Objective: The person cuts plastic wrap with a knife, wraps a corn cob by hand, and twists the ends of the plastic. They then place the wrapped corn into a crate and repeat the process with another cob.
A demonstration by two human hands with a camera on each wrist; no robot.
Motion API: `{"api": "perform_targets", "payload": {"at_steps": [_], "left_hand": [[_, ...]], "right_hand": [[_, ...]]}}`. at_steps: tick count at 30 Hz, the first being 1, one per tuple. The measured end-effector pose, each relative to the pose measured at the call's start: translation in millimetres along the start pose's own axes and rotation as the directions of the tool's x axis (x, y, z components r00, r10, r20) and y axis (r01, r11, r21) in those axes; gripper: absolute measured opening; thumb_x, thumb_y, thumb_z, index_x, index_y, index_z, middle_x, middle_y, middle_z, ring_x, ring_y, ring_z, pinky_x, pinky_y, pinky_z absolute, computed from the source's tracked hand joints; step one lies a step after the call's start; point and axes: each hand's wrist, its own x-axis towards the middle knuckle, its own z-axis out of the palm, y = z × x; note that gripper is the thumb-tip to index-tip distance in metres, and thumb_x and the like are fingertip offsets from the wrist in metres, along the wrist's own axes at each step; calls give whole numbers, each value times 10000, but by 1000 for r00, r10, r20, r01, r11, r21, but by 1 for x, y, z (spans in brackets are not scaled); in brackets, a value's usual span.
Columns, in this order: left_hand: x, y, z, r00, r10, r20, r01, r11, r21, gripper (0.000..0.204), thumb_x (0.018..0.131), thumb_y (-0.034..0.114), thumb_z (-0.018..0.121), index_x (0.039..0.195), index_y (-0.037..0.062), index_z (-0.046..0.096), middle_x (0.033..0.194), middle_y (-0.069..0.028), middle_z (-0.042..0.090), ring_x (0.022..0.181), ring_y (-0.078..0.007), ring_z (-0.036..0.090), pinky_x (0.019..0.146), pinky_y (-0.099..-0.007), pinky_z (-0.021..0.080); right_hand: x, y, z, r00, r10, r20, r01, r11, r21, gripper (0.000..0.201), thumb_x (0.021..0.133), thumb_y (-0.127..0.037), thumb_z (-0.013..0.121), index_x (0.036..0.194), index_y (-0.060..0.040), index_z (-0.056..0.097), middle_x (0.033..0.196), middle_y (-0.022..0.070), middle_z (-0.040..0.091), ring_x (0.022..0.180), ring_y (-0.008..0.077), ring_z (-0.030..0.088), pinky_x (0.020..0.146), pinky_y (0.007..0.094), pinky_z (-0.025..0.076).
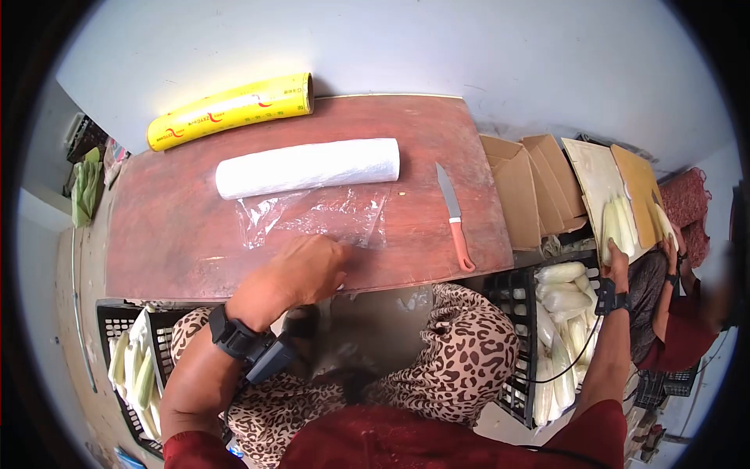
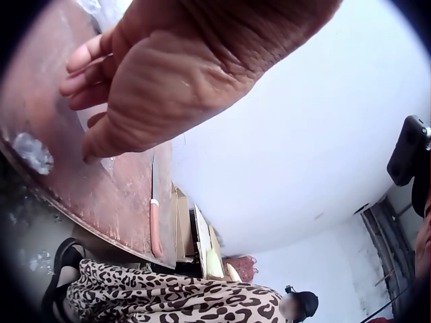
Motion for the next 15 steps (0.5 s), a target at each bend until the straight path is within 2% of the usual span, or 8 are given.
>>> {"api": "perform_targets", "payload": {"at_steps": [1,3,4,5,7,11,15], "left_hand": [[1,1,1,1000,-8,5,8,1000,7,293,795,138,639,1064,26,612,954,-200,643,911,-406,618,815,-457,504],[5,10,1,999,-16,43,14,999,43,284,799,150,635,1055,29,612,959,-199,651,909,-402,623,810,-455,505],[6,16,1,998,-22,59,19,998,61,280,801,156,633,1050,30,612,962,-198,654,909,-400,625,808,-454,506],[4,22,0,997,-2,78,-1,999,39,277,804,164,632,1047,33,612,968,-197,655,916,-397,626,808,-453,506],[-4,36,1,992,41,118,-40,999,-5,271,808,179,632,1039,39,613,980,-196,657,930,-390,627,808,-451,507],[-4,39,28,985,99,143,-90,994,-64,299,827,191,625,1073,22,612,1031,-192,651,967,-388,626,824,-453,507],[-20,30,29,988,120,100,-114,991,-66,325,828,194,621,1096,11,607,1049,-200,646,978,-396,622,833,-452,508]], "right_hand": [[-17,-3,5,999,17,43,-25,981,191,532,820,-439,696,1078,11,579,918,164,659,766,252,657,557,328,507],[-53,-8,22,990,18,138,-90,839,537,468,852,-457,669,1078,-54,593,877,99,649,724,199,644,499,276,479],[-70,-14,29,966,-52,253,-127,757,641,402,882,-447,643,1070,-95,597,900,83,652,727,216,647,512,280,496],[-95,-25,41,952,-99,289,-137,708,693,380,913,-410,617,1090,-75,590,934,99,653,746,220,649,531,285,506],[-144,-51,66,911,-162,380,-162,707,688,382,927,-388,604,1119,-58,581,953,108,657,777,221,654,565,283,517],[-216,-94,121,809,-307,500,-59,805,590,376,943,-336,589,1164,-31,563,992,135,659,806,220,662,623,293,530],[-274,-140,184,613,-417,671,126,890,438,426,949,-290,574,1251,2,503,1024,96,633,834,180,646,645,276,513]]}}
